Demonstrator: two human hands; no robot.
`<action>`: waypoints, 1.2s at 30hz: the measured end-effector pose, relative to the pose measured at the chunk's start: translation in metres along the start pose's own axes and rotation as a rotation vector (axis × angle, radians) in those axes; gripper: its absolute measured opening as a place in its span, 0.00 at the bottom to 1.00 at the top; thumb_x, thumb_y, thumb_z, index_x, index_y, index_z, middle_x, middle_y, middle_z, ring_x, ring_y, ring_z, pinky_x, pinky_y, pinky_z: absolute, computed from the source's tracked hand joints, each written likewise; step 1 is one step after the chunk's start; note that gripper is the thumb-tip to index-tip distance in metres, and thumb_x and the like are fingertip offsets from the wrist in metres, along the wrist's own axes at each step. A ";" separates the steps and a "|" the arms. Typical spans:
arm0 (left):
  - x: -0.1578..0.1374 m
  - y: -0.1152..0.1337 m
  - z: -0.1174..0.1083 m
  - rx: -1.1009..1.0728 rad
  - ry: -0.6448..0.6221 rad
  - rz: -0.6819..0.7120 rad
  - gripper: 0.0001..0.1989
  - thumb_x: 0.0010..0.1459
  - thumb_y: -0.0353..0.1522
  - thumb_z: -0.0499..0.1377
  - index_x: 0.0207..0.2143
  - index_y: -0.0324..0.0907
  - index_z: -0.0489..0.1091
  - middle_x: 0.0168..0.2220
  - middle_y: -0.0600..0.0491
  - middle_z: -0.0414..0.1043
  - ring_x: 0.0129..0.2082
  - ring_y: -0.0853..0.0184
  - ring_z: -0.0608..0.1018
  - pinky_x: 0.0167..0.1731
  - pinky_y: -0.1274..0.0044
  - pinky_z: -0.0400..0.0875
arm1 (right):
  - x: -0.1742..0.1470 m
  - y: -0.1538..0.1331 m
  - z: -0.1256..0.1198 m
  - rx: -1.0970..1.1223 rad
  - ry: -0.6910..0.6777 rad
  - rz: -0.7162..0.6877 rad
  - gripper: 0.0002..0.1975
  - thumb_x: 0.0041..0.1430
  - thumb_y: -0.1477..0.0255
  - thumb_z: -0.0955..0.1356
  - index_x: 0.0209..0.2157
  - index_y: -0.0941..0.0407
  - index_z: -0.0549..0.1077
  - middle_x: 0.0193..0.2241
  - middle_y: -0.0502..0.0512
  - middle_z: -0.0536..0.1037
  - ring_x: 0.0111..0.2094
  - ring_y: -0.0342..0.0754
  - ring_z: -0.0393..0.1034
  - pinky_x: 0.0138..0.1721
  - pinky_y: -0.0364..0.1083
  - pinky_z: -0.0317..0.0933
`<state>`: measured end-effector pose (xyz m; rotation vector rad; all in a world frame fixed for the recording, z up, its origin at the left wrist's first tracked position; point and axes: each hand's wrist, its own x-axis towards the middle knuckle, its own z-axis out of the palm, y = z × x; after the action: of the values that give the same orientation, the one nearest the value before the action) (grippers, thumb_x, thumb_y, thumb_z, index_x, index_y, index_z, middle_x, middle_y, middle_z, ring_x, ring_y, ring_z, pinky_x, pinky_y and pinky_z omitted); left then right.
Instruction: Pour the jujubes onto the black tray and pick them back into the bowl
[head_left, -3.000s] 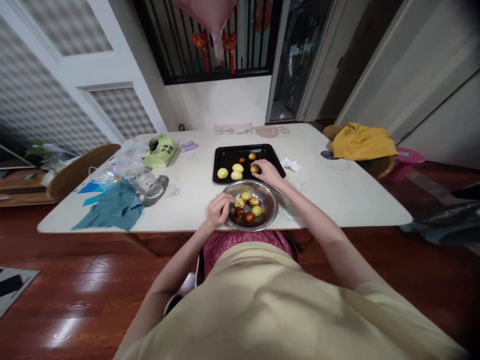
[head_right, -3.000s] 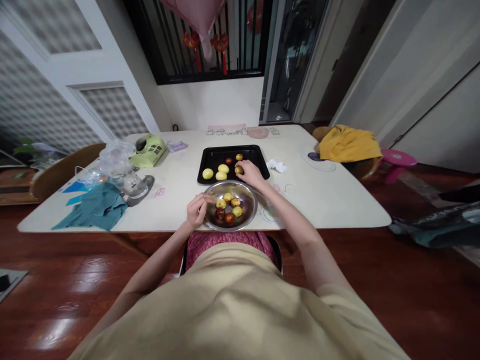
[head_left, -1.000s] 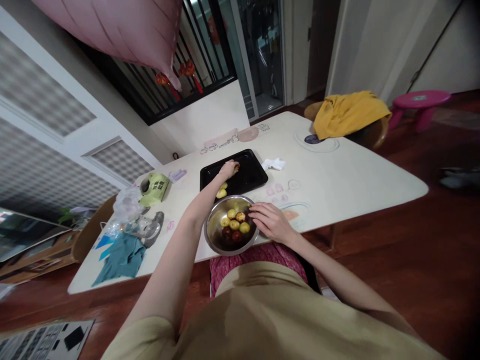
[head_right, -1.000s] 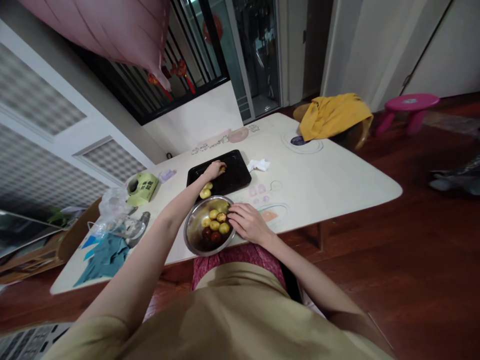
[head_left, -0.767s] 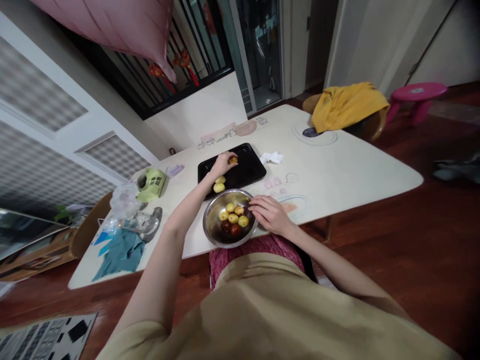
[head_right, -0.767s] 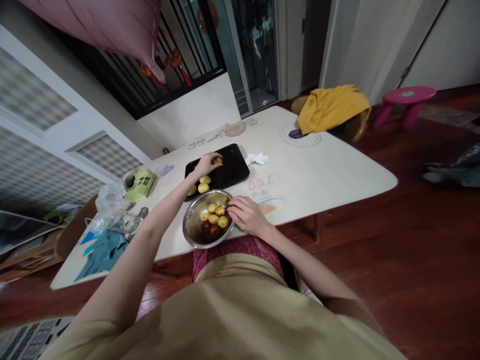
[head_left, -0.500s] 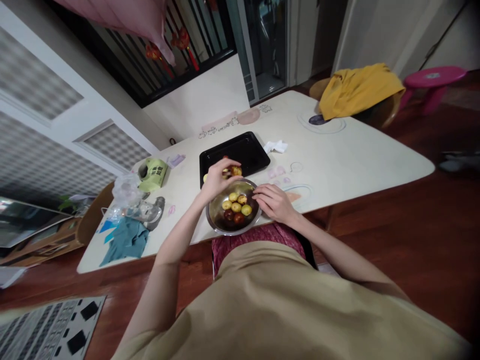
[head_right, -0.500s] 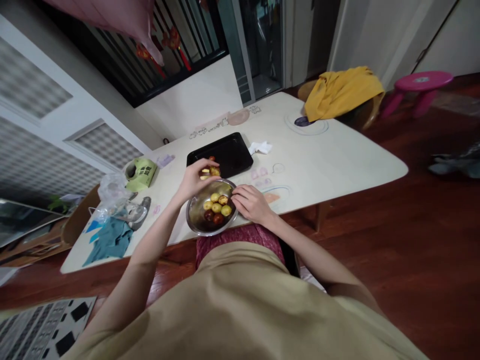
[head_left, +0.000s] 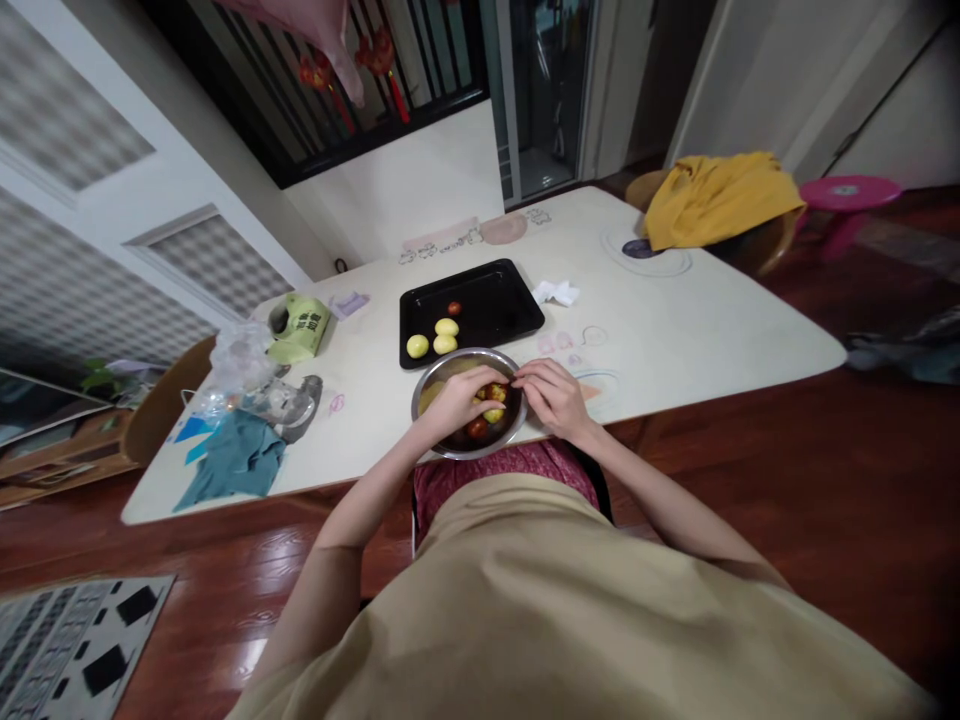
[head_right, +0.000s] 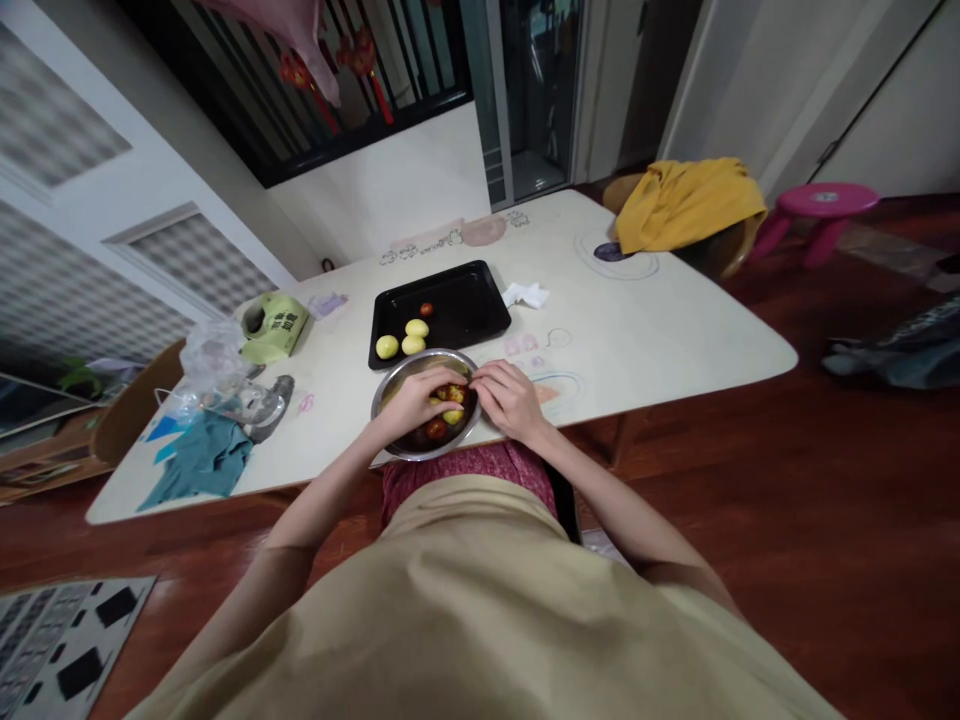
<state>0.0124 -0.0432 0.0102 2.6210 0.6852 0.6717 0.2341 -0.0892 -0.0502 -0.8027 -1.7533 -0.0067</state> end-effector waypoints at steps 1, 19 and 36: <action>-0.001 -0.001 0.001 0.001 -0.002 0.006 0.16 0.62 0.30 0.71 0.52 0.41 0.78 0.51 0.44 0.82 0.52 0.56 0.84 0.56 0.65 0.79 | 0.000 0.000 0.000 0.001 0.002 -0.001 0.16 0.76 0.71 0.62 0.39 0.54 0.82 0.40 0.61 0.85 0.43 0.56 0.77 0.46 0.58 0.73; -0.041 -0.007 -0.024 0.048 0.140 -0.038 0.14 0.72 0.37 0.62 0.55 0.43 0.79 0.57 0.43 0.81 0.58 0.55 0.83 0.61 0.60 0.78 | 0.000 0.000 -0.003 0.008 -0.023 0.014 0.17 0.76 0.70 0.62 0.39 0.53 0.82 0.40 0.61 0.84 0.42 0.56 0.77 0.44 0.58 0.73; -0.080 -0.017 0.011 -0.202 0.564 -0.035 0.20 0.78 0.39 0.50 0.50 0.41 0.80 0.53 0.42 0.83 0.58 0.55 0.82 0.61 0.56 0.73 | 0.098 0.080 0.029 -0.085 -0.308 0.090 0.13 0.71 0.72 0.65 0.50 0.53 0.79 0.50 0.60 0.81 0.52 0.56 0.76 0.58 0.58 0.71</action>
<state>-0.0501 -0.0741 -0.0347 2.2304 0.7616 1.4134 0.2389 0.0336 -0.0075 -0.9850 -2.0145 0.1080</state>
